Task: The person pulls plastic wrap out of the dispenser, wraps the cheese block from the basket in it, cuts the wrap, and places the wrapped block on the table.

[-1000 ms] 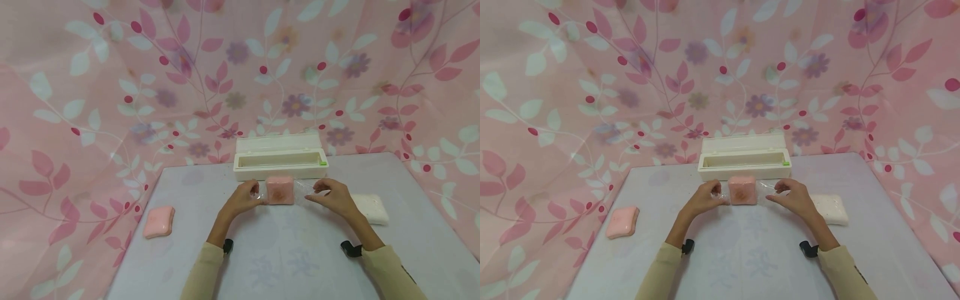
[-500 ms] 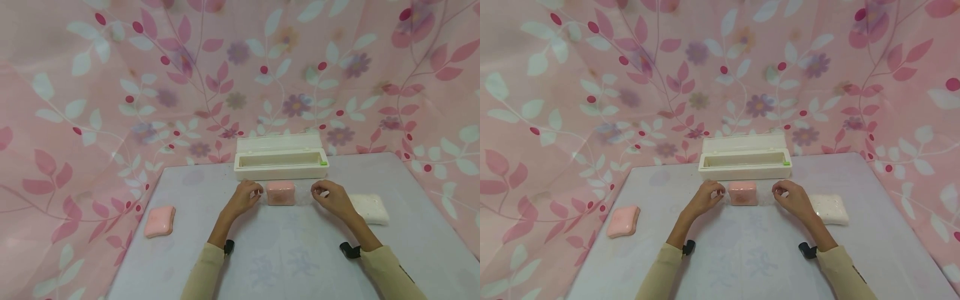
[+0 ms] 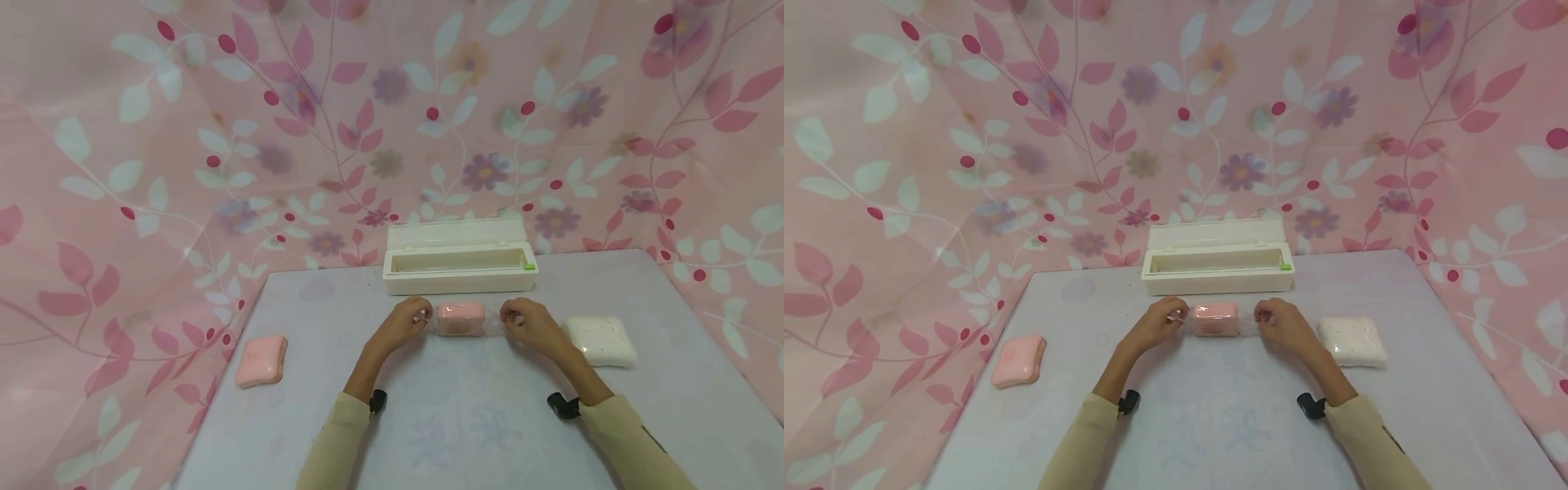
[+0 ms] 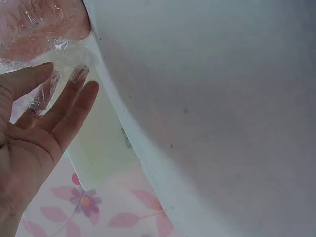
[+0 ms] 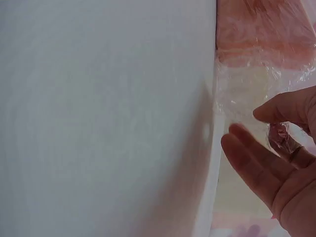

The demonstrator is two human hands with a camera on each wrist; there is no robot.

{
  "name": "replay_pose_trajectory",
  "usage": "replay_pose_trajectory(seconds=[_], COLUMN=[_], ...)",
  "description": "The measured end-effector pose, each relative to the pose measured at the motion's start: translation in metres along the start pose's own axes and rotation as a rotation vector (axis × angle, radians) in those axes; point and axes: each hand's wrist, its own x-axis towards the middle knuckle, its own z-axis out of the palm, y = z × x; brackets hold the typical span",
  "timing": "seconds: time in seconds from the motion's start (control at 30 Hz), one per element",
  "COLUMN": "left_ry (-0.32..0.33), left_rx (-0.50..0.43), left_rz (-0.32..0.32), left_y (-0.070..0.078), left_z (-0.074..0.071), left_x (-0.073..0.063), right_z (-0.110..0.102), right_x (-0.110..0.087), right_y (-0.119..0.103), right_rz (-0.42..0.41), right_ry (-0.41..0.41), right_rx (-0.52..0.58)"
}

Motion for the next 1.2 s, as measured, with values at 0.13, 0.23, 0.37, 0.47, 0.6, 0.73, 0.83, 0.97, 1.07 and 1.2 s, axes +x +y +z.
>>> replay_pose_trajectory(seconds=[0.13,0.23,0.37,0.47,0.6,0.73,0.83,0.97,1.07,1.2], left_ry=[-0.010,0.000,0.021,0.035,0.040,0.039,0.043,0.052,0.059,0.068], left_rx=[-0.057,-0.094,-0.137,-0.164,-0.196,-0.217,-0.218,-0.210,-0.215,-0.258], left_rz=[-0.023,-0.030,-0.044,-0.044,-0.070,-0.099,-0.116,-0.139,-0.141,-0.101], left_y=[0.000,-0.001,-0.001,0.000,0.002,0.004,0.006,0.011,0.018,0.034], left_z=[0.005,0.009,0.012,0.012,0.012,0.013,0.013,0.011,0.007,-0.004], left_x=[0.003,0.005,0.007,0.008,0.008,0.009,0.009,0.008,0.008,0.009], right_z=[0.006,0.011,0.018,0.022,0.024,0.025,0.025,0.027,0.030,0.030], right_x=[0.004,0.007,0.010,0.011,0.011,0.010,0.009,0.004,-0.004,-0.022], right_y=[-0.003,-0.004,-0.006,-0.007,-0.008,-0.009,-0.009,-0.014,-0.028,-0.056], right_rz=[-0.021,-0.014,0.039,0.083,0.112,0.103,0.111,0.219,0.396,0.646], right_ry=[0.000,0.000,-0.028,-0.076,-0.145,-0.165,-0.160,-0.155,-0.136,-0.107], right_rx=[0.028,0.051,0.105,0.155,0.203,0.228,0.245,0.310,0.440,0.770])
